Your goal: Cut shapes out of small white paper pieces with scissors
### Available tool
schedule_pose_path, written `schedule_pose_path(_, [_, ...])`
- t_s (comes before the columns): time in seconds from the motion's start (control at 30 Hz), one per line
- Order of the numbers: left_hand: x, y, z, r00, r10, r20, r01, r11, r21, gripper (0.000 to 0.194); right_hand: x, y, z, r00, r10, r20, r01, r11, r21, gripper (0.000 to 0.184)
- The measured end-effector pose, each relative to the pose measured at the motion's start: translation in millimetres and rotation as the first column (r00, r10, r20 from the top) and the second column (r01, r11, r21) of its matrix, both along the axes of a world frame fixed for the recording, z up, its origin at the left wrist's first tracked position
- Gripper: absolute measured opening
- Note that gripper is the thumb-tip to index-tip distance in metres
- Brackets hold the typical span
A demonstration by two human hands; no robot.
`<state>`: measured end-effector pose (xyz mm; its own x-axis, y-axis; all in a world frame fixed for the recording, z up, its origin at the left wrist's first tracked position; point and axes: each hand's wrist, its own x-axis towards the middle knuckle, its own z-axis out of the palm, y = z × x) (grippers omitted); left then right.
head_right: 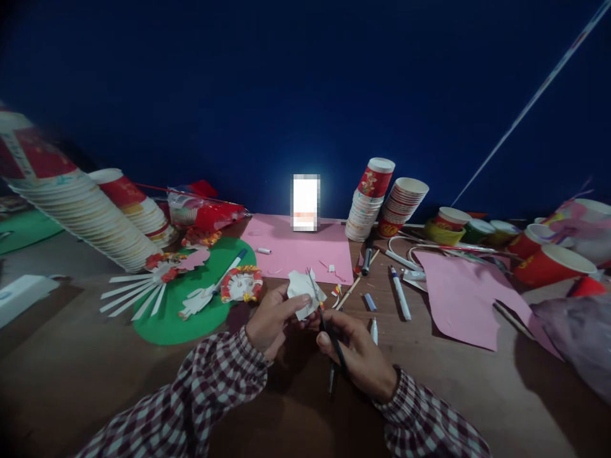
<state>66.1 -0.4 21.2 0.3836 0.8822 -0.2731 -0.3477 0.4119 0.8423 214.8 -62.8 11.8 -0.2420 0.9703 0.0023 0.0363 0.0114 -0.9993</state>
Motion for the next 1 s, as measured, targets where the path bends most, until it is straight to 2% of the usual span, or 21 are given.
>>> schedule_pose_path(0.1, [-0.5,1.4,-1.6,0.999,0.024,0.035,-0.024,1.0,0.016,0.028,1.2,-0.3,-2.7,1.0,-0.013,0.004,0.013,1.0,-0.008,0.03])
schedule_pose_path(0.33, [-0.7,4.3,-10.5,1.0,0.022,-0.016,-0.022,0.999,0.032,0.031,0.9,-0.3,-1.2,0.999,-0.005,0.039,0.004,1.0,0.005,0.031])
schedule_pose_path(0.6, [0.8,0.5,-1.3,1.0,0.012,-0.02,-0.012,1.0,0.003,0.032,-3.3,0.0,1.8,1.0,-0.008,-0.004,0.008,0.999,-0.037,0.033])
schedule_pose_path(0.87, [1.3,-0.4,-6.1,0.999,0.022,-0.041,-0.021,1.0,0.017,0.031,-4.4,-0.2,-0.4,1.0,-0.006,-0.02,0.005,0.999,-0.043,0.031])
schedule_pose_path(1.0, [1.9,-0.4,-4.8,0.99,0.037,-0.138,-0.039,0.999,-0.013,0.033,-4.8,-1.0,-1.7,1.0,-0.012,-0.007,0.011,0.999,-0.039,0.029])
